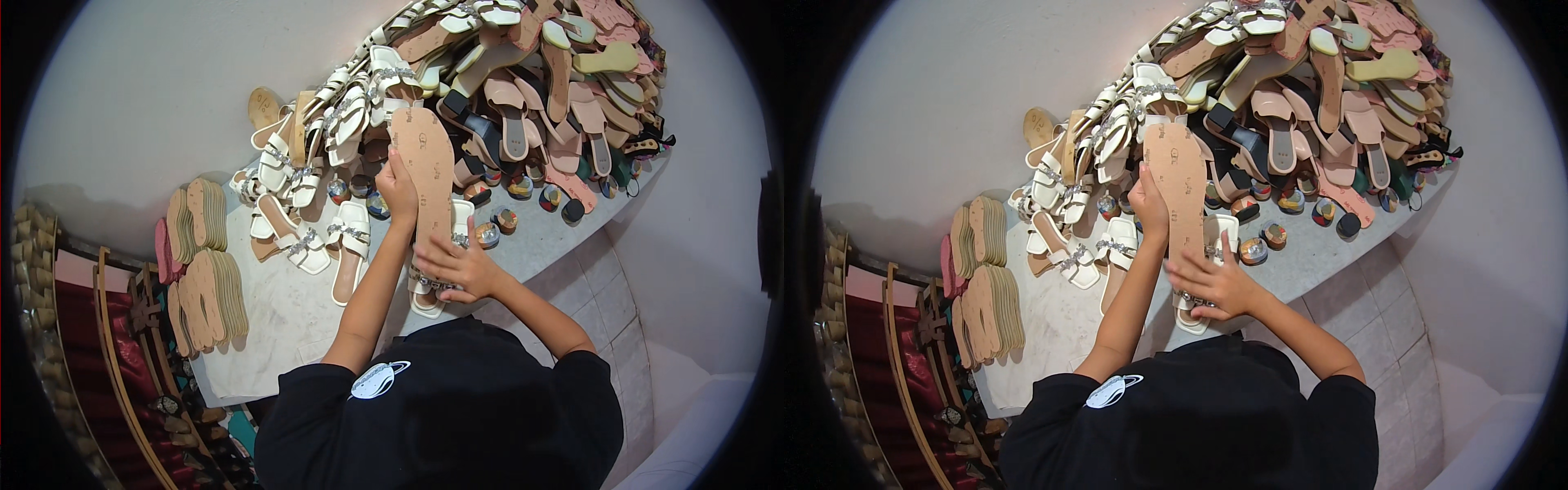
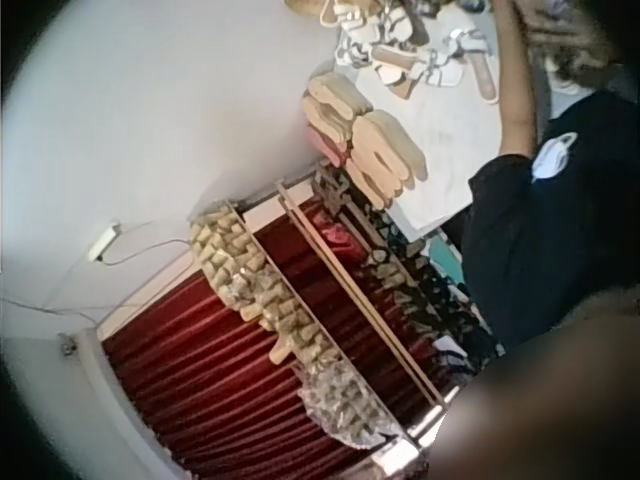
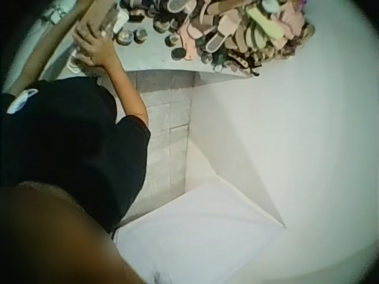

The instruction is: Inspecting and organizing sandal soles and finished sandals on a workbench.

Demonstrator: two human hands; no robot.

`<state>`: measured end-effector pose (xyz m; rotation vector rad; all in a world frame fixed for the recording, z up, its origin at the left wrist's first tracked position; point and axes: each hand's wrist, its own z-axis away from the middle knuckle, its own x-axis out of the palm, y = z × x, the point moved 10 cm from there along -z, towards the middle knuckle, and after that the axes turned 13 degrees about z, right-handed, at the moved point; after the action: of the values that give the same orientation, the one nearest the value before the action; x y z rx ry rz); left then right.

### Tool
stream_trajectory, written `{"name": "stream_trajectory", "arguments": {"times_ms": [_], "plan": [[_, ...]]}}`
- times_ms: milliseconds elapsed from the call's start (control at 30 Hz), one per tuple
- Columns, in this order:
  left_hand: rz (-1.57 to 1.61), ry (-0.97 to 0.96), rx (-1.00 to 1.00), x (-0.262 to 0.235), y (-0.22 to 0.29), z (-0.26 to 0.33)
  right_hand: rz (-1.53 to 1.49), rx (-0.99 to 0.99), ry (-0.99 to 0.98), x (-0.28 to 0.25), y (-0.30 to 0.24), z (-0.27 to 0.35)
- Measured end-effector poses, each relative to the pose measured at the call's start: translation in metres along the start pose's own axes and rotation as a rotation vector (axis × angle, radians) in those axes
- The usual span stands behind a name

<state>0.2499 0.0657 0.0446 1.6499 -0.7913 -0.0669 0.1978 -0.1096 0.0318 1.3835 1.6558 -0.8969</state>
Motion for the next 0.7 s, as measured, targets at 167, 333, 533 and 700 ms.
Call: {"name": "stream_trajectory", "arguments": {"times_ms": [167,333,533,700], "plan": [[0.02,0.095,0.086,-0.026,0.014,-0.004,-0.384,-0.126,0.215,-0.018,-0.023,0.015],[0.049,0.136,0.075,-0.052,0.022,0.008,-0.255,0.409,0.498,-0.055,0.029,-0.011],[0.129,0.159,-0.01,-0.084,0.027,0.024,-0.67,0.774,0.445,0.005,0.036,-0.035],[0.176,0.079,-0.036,-0.122,0.046,0.043,-0.895,0.797,0.577,0.029,0.002,-0.062]]}}
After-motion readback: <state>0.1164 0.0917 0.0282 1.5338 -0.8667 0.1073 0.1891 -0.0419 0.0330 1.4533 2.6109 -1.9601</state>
